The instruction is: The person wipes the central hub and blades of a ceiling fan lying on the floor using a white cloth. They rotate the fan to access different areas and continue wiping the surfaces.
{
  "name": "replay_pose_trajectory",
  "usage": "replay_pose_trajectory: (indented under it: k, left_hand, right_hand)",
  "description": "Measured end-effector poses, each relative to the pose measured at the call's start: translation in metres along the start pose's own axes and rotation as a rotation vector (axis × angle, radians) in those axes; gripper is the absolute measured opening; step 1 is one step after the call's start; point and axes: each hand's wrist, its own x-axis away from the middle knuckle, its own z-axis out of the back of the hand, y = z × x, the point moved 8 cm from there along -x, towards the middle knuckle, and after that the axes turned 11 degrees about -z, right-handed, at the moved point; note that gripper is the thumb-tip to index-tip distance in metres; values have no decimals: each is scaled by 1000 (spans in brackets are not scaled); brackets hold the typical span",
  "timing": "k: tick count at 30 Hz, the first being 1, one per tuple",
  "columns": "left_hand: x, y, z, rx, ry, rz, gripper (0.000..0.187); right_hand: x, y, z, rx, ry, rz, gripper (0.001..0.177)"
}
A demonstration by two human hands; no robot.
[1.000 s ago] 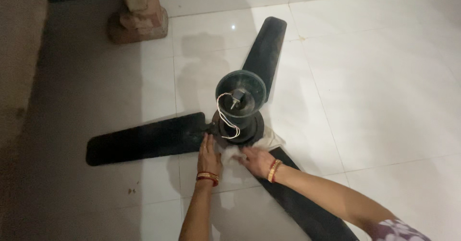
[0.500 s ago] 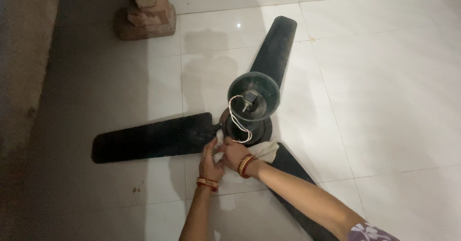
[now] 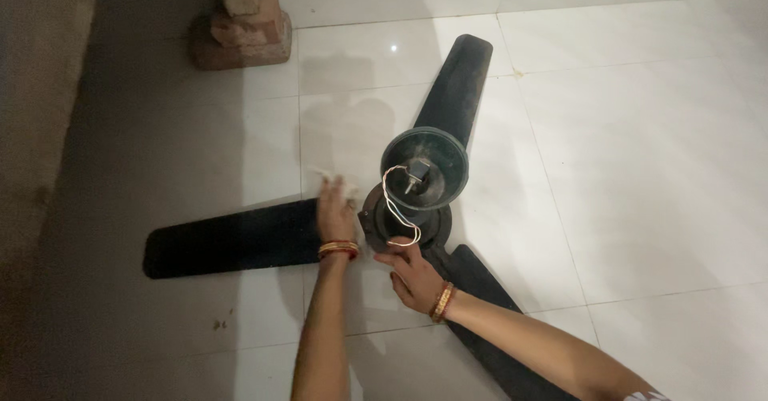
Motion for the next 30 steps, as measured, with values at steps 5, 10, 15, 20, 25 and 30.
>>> replay_pose_trajectory:
  k: [5, 10, 15, 20, 25, 30]
  left_hand:
    - [51, 24, -55, -108, -322, -137, 53]
    - [61, 18, -25, -69, -601, 1, 52]
    - [14, -8, 38, 311, 32, 617, 45]
    - [-43, 31, -14, 325, -145, 207, 35]
    - [-21, 13, -85, -8, -537, 347, 35]
    - [-39, -11, -97, -403, -822, 384, 34]
  right_hand:
    - [19, 16, 14, 43, -16, 37, 51]
    - [31, 31, 30, 52, -75, -45, 47]
    - [31, 36, 47, -39, -22, -75, 40]
    - [33, 37, 57, -14, 19, -104, 41]
    - [40, 47, 64, 2, 19, -164, 40]
    - [46, 54, 66, -3, 51, -165, 40]
